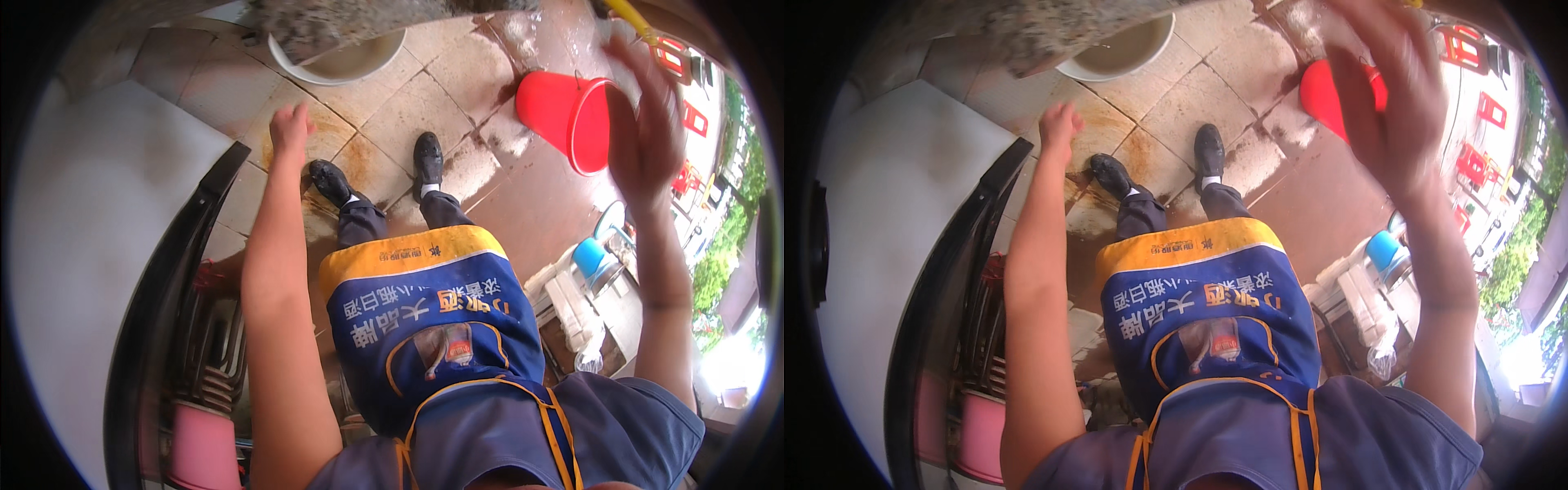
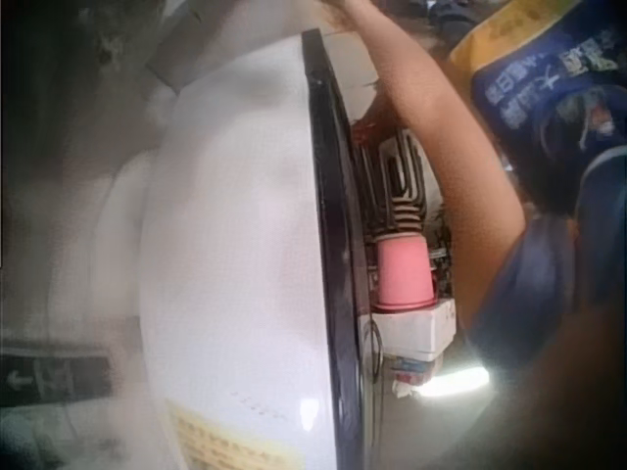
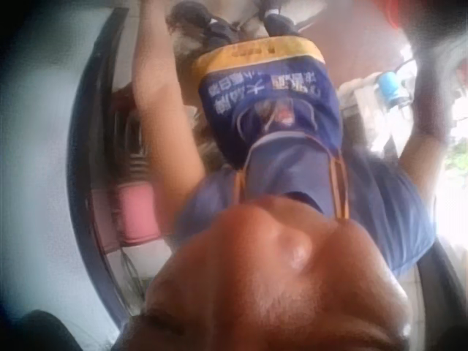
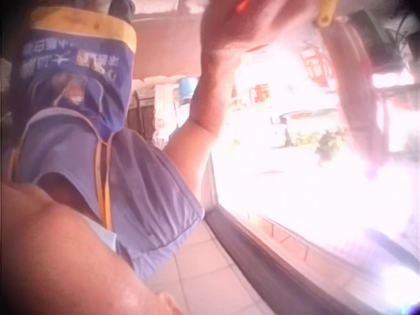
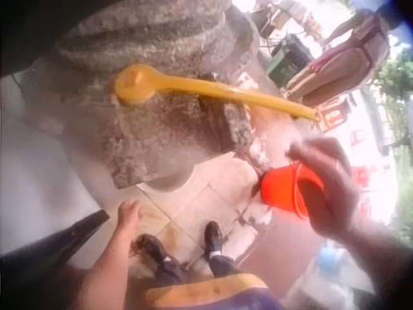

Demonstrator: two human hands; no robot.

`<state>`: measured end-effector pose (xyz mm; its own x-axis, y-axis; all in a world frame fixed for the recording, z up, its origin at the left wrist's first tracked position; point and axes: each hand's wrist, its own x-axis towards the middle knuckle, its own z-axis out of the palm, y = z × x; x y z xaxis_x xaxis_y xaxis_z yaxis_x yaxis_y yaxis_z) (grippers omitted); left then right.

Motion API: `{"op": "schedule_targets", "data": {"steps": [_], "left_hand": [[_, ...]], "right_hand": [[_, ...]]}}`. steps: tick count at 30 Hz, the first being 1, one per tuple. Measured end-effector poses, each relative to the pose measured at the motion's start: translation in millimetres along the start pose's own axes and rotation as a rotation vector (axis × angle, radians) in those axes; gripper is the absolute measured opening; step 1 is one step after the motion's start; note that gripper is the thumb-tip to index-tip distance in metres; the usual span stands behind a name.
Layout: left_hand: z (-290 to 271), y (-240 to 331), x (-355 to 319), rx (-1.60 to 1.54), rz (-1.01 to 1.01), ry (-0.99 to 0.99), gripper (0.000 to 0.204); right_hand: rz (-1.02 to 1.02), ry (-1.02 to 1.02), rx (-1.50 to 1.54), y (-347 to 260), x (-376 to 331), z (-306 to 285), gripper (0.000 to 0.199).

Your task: The person operates a stone mill at a street food stall, adding grain from a plastic bag into the mill and using a yellow scoop to guide the flow. They collect the ground product into a metal bowl and wipe the mill with a cloth.

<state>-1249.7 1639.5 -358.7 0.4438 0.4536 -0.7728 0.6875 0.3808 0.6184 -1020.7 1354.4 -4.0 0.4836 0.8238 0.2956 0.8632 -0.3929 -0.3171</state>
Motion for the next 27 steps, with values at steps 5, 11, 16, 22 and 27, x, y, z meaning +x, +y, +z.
{"op": "schedule_targets", "data": {"steps": [5,11,16,22,27], "left_hand": [[63.8,11.9,85.0,-0.194,-0.13,0.068,0.031],[88.3,17.0,92.6,-0.326,-0.199,0.253,0.044],[80.9,17.4,38.2,-0.336,-0.191,0.324,0.041],[24.5,5.3,-110.9,-0.321,-0.097,0.403,0.037],[-48.7,16.5,-280.1,-0.256,-0.155,0.405,0.045]], "right_hand": [[0.855,-0.63,0.46,-46.1,-222.2,43.8,0.028],[1.175,-0.886,0.545,-110.6,-359.9,32.5,0.027],[1.593,-0.695,0.597,-90.4,-410.1,22.5,0.03],[1.506,-0.692,0.593,-55.1,-379.2,-20.9,0.035],[1.331,-0.648,0.639,-36.0,-341.2,-73.5,0.036]]}}
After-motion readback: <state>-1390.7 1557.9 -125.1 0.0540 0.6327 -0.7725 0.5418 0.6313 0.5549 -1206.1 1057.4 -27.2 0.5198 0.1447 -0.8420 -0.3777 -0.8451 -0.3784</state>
